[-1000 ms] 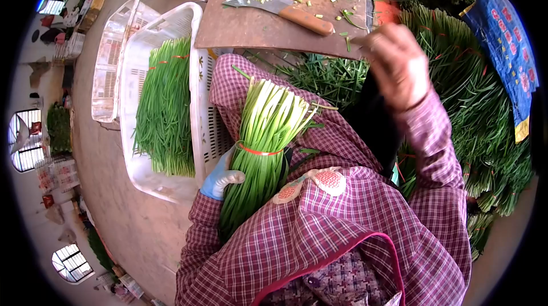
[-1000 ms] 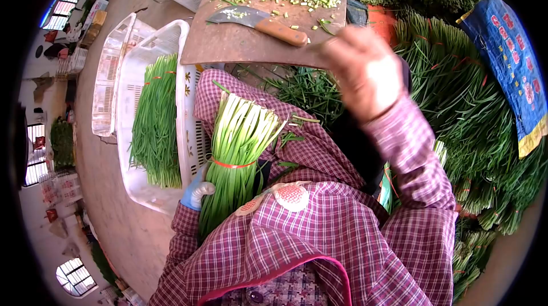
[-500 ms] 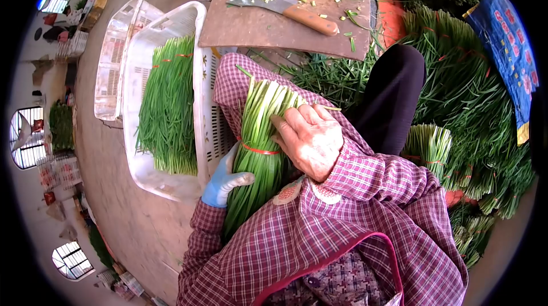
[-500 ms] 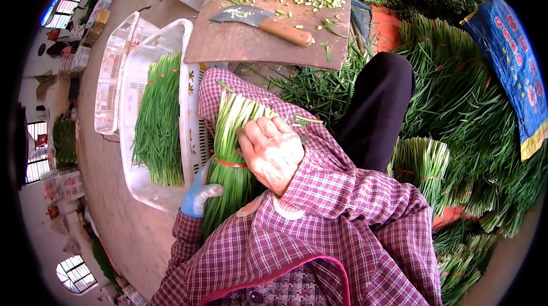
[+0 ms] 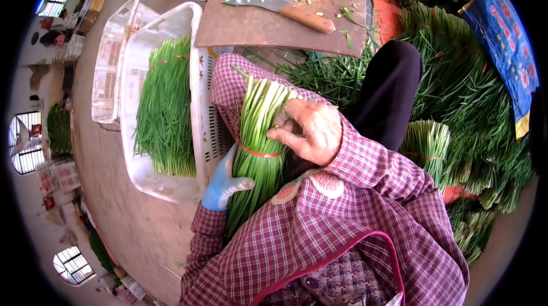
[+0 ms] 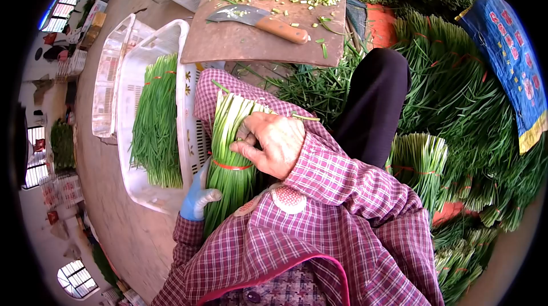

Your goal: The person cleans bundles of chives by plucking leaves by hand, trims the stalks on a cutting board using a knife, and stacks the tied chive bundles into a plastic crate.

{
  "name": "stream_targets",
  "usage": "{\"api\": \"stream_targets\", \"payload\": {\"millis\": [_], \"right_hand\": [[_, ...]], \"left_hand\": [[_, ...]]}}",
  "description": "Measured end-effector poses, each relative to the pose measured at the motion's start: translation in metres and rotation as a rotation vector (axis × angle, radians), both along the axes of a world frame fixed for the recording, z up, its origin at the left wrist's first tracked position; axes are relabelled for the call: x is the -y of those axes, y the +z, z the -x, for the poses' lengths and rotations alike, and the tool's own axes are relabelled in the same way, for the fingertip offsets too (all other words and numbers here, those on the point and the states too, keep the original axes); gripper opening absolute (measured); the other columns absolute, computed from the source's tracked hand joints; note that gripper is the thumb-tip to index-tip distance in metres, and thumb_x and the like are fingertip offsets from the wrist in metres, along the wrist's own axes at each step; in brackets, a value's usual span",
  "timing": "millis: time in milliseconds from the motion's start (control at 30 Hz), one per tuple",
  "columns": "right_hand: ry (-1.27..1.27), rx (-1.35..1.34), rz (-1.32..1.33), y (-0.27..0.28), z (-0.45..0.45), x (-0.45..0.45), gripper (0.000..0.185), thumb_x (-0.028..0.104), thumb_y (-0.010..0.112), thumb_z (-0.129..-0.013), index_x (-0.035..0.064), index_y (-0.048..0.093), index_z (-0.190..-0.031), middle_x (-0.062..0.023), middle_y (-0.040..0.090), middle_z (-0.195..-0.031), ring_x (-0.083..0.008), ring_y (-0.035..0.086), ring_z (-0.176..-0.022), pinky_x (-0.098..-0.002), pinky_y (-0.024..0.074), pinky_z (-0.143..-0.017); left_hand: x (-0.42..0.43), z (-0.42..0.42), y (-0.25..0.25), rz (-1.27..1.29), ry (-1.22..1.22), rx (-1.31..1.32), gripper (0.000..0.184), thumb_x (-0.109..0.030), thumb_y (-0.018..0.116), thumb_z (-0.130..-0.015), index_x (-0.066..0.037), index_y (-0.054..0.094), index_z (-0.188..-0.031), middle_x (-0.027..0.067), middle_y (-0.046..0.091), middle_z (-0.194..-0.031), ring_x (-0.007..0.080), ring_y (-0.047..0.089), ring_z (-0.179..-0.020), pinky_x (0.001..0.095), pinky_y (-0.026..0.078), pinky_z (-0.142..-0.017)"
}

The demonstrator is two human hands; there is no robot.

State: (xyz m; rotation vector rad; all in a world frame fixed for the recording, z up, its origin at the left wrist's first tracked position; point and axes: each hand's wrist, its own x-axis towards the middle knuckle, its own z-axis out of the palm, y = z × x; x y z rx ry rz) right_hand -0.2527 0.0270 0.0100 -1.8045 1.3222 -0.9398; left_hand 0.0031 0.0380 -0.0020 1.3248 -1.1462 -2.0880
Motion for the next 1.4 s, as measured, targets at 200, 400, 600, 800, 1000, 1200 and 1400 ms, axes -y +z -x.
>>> {"api": "stream_targets", "payload": {"millis": [200, 400, 600, 800, 1000, 1200, 1400], "right_hand": [[-0.152, 0.130, 0.068, -0.008, 0.018, 0.014, 0.024, 0.018, 0.075, -0.079, 0.0005, 0.059, -0.080, -0.0105, 0.060, -0.072, -0.0228, 0.060, -0.062, -0.0328, 0.0481, -0.060], [-0.204, 0.097, 0.127, -0.024, 0.019, 0.017, 0.024, 0.026, 0.071, -0.080, 0.0039, 0.060, -0.082, -0.0083, 0.059, -0.072, -0.0274, 0.061, -0.069, -0.0370, 0.0490, -0.063], [0.057, -0.193, 0.492, 0.018, 0.013, 0.018, 0.029, 0.038, 0.070, -0.077, 0.0170, 0.066, -0.096, -0.0013, 0.056, -0.102, -0.0230, 0.053, -0.096, -0.0445, 0.0369, -0.092], [0.114, -0.260, 0.624, -0.011, -0.020, 0.027, 0.020, 0.026, 0.071, -0.073, 0.0148, 0.063, -0.087, -0.0004, 0.058, -0.097, -0.0221, 0.052, -0.097, -0.0482, 0.0350, -0.100], [-0.442, -0.527, 0.614, 0.006, 0.078, 0.066, 0.018, 0.026, 0.063, -0.084, 0.0117, 0.065, -0.096, -0.0066, 0.059, -0.088, -0.0250, 0.054, -0.085, -0.0418, 0.0427, -0.083], [0.071, -0.133, 0.671, -0.004, 0.028, 0.037, 0.039, 0.044, 0.055, -0.090, 0.0216, 0.059, -0.121, -0.0062, 0.062, -0.106, -0.0217, 0.061, -0.092, -0.0366, 0.0503, -0.082], [-0.272, -0.268, 0.304, -0.001, 0.081, 0.030, 0.024, 0.030, 0.055, -0.093, 0.0069, 0.062, -0.095, -0.0132, 0.061, -0.075, -0.0307, 0.063, -0.068, -0.0391, 0.0515, -0.061]], "left_hand": [[-0.004, 0.003, -0.002, 0.020, -0.023, -0.028, 0.130, -0.046, 0.092, -0.049, 0.007, 0.023, -0.145, 0.0159, 0.042, -0.140, 0.0244, 0.043, -0.129, 0.0367, 0.035, -0.108], [-0.001, 0.004, -0.002, 0.029, -0.040, -0.029, 0.122, -0.035, 0.092, -0.053, 0.007, 0.024, -0.145, 0.0160, 0.044, -0.139, 0.0232, 0.044, -0.128, 0.0361, 0.036, -0.108], [0.003, 0.010, 0.007, -0.030, -0.011, 0.011, 0.111, -0.020, 0.086, -0.057, 0.006, 0.024, -0.145, 0.0149, 0.045, -0.138, 0.0212, 0.045, -0.126, 0.0335, 0.037, -0.107], [0.003, 0.001, 0.001, -0.017, -0.065, 0.035, 0.111, -0.020, 0.086, -0.059, 0.005, 0.023, -0.146, 0.0135, 0.045, -0.137, 0.0193, 0.044, -0.126, 0.0311, 0.036, -0.106], [0.004, -0.117, -0.074, -0.263, -0.075, 0.102, 0.112, -0.017, 0.086, -0.063, 0.002, 0.015, -0.149, 0.0119, 0.058, -0.118, 0.0151, 0.060, -0.084, 0.0303, 0.050, -0.080], [-0.006, -0.118, -0.097, -0.348, 0.090, 0.010, 0.112, -0.017, 0.085, -0.064, 0.001, 0.015, -0.149, 0.0119, 0.058, -0.118, 0.0150, 0.060, -0.083, 0.0302, 0.050, -0.079], [-0.012, -0.075, -0.088, -0.326, 0.170, -0.047, 0.111, -0.016, 0.085, -0.064, 0.001, 0.015, -0.149, 0.0118, 0.058, -0.117, 0.0149, 0.059, -0.082, 0.0301, 0.049, -0.078]]}}
